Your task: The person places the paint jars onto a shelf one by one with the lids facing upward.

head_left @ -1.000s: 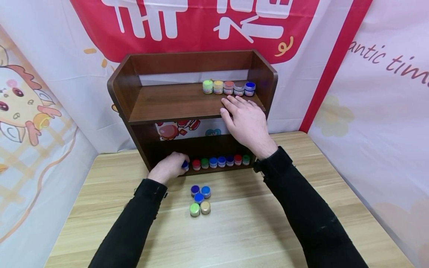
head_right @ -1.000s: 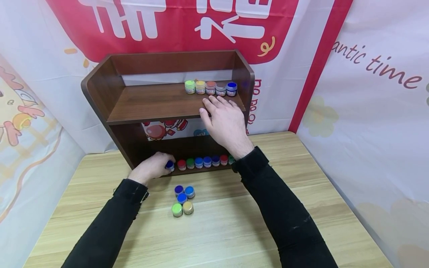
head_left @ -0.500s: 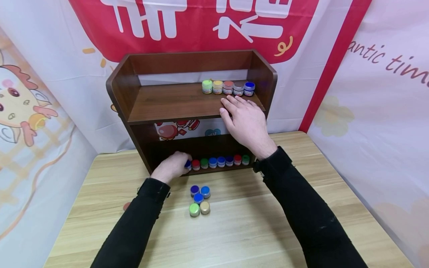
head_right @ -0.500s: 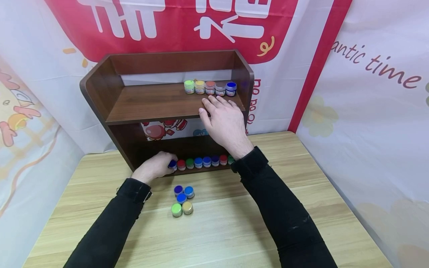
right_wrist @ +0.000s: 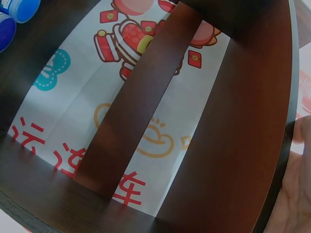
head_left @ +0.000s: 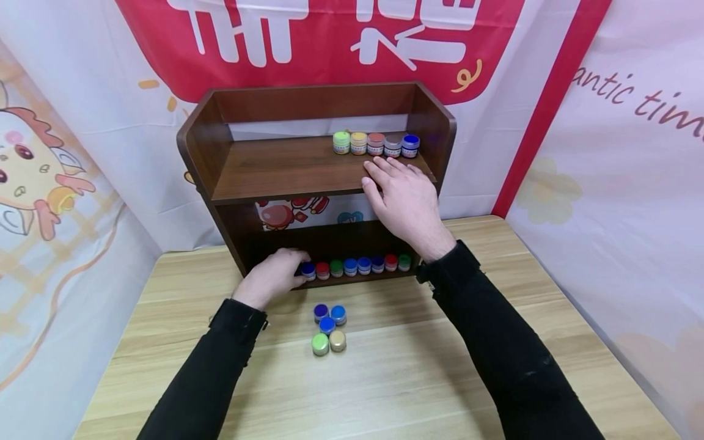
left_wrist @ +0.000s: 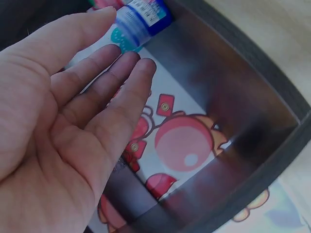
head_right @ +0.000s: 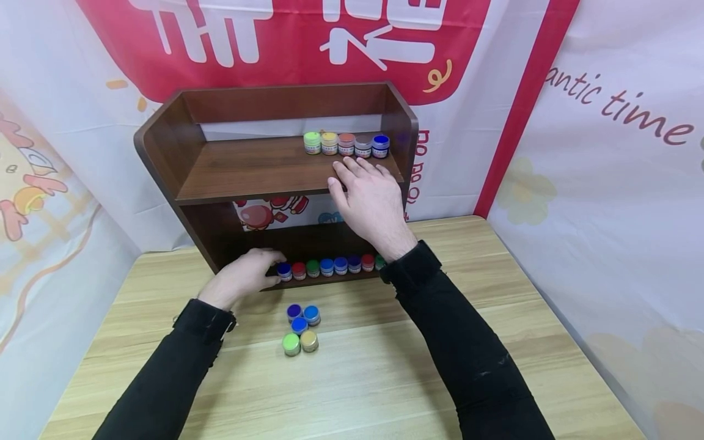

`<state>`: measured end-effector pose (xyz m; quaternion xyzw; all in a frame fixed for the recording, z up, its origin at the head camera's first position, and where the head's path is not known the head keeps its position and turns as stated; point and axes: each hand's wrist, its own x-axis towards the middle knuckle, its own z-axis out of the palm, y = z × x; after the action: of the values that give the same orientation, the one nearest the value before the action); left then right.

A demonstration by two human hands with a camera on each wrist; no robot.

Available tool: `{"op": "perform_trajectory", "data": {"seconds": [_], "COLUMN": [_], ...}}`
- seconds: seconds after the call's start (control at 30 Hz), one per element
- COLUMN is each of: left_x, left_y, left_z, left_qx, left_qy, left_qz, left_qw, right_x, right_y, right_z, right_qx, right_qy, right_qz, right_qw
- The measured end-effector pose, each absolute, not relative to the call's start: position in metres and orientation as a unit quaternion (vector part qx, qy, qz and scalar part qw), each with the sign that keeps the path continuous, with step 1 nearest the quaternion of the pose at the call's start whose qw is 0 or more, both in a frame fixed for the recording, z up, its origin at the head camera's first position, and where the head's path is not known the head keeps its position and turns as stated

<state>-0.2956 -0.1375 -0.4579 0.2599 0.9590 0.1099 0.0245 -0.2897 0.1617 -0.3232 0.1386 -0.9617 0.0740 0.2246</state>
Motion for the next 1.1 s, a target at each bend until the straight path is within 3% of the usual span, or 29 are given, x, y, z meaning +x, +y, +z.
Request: {"op": "perform_trajectory", "data": {"seconds": [1.1], "left_x": [-0.224], "left_y": [-0.212], "left_z": [-0.440], "left_qx": [0.252], "left_qy": [0.956], "left_qz": [0.121], "left_qw": [0.091], "right_x": [-0.291], "right_y": [0.164], "right_z": [-0.324], "right_qx": [0.138], "right_qy": [-0.961], "right_qz": [0.074], "right_qw": [0.229]}}
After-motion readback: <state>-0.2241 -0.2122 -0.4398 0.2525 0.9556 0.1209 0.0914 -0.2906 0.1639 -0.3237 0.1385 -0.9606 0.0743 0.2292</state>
